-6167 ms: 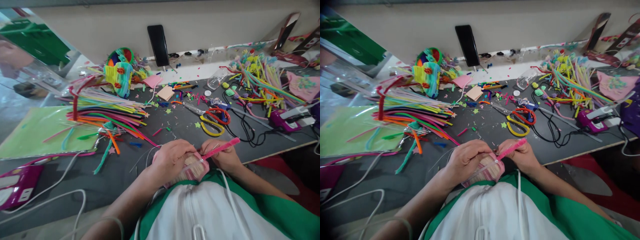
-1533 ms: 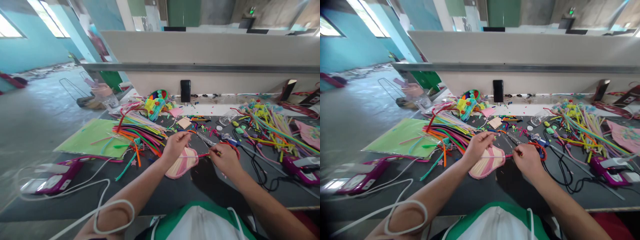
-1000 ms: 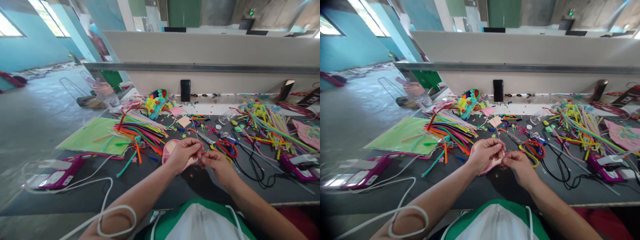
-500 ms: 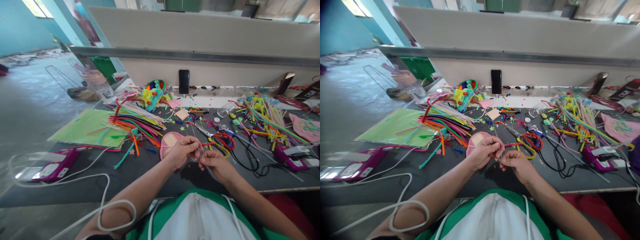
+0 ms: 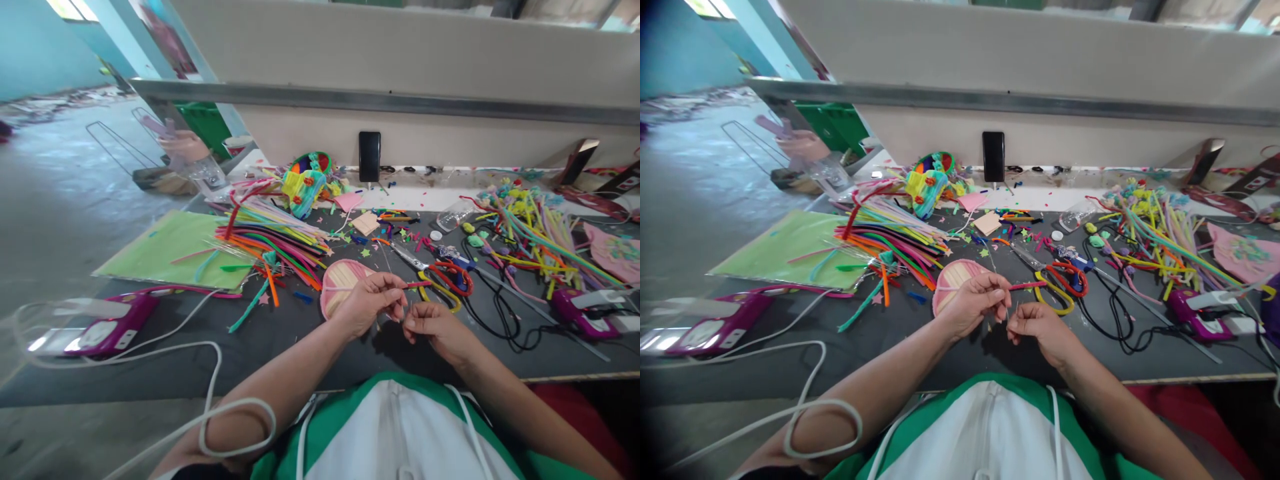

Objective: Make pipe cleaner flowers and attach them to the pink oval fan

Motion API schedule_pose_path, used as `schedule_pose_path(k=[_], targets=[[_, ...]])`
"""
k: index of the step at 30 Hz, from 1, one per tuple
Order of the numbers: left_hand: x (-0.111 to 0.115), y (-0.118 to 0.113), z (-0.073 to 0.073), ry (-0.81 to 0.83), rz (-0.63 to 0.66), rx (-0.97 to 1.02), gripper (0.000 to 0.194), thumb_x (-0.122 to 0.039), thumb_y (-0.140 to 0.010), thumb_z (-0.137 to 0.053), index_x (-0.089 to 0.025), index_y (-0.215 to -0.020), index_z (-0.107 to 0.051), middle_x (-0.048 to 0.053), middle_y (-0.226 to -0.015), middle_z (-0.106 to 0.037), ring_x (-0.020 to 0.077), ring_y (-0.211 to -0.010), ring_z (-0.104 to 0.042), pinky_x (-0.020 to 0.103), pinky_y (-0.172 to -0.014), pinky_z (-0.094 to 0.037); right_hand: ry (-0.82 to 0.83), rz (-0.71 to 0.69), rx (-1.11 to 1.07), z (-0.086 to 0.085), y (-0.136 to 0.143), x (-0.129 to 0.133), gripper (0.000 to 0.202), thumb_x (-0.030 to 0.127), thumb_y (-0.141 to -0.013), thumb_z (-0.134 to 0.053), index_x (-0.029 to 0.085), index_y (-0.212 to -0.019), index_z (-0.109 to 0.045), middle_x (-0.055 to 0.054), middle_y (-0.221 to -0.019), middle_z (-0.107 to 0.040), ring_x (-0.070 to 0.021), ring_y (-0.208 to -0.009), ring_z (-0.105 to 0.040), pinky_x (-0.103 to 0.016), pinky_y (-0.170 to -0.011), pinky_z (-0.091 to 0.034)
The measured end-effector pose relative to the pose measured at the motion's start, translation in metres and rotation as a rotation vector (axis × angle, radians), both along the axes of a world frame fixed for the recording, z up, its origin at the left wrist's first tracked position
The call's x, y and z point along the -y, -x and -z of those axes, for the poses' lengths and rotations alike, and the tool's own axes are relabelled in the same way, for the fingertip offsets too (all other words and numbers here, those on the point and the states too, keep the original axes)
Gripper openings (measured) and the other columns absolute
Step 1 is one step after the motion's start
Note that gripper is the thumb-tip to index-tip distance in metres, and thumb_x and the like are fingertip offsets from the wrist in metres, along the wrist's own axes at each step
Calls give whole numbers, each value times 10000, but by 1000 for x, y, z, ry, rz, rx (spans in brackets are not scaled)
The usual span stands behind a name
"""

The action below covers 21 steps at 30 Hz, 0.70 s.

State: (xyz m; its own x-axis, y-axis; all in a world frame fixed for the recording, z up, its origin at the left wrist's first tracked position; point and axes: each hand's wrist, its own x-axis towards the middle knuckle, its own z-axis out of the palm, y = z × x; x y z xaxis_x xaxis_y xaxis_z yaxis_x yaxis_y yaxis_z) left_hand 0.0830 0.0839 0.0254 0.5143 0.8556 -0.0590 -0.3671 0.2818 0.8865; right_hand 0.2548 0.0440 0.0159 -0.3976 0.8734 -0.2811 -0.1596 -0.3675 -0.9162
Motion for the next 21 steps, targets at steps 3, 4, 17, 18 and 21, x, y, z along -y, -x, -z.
schedule_pose_path(k=[3,4,17,18,21], targets=[[2,-3,4,0,-13,-4,274,-344,-726,-706,-141,-853,-574,22,-700,-646,99,-505,-596,206,-482,-472,16,-1,55,0,-4,3,215,303,-654,-745,138,-603,-618,-21,-567,-623,-112,-524,-524,-261,-556,-383],[2,-4,6,-2,-21,-14,264,-341,-727,-705,-138,-827,-570,22,-691,-646,100,-499,-596,207,-479,-473,28,-1,72,0,-5,4,219,305,-645,-749,138,-599,-616,-20,-563,-624,-112,-522,-524,-260,-555,-383],[-1,-3,8,71,-42,-17,266,-317,-713,-720,-128,-845,-587,32,-726,-659,95,-519,-602,208,-494,-489,136,-13,-28,-2,-4,7,218,299,-631,-742,135,-579,-608,-17,-545,-607,-103,-504,-504,-253,-543,-366],[-2,-3,8,68,-51,-18,270,-320,-714,-719,-132,-849,-580,27,-721,-656,93,-517,-600,206,-493,-487,142,-16,-29,-2,-4,7,213,296,-633,-742,134,-584,-612,-17,-547,-609,-103,-503,-506,-252,-544,-367],[-2,-2,8,44,-66,-29,273,-341,-727,-707,-142,-849,-565,16,-716,-651,88,-511,-594,201,-488,-483,139,-20,-16,0,-4,6,205,292,-645,-738,133,-596,-619,-20,-556,-615,-106,-511,-517,-253,-552,-374]])
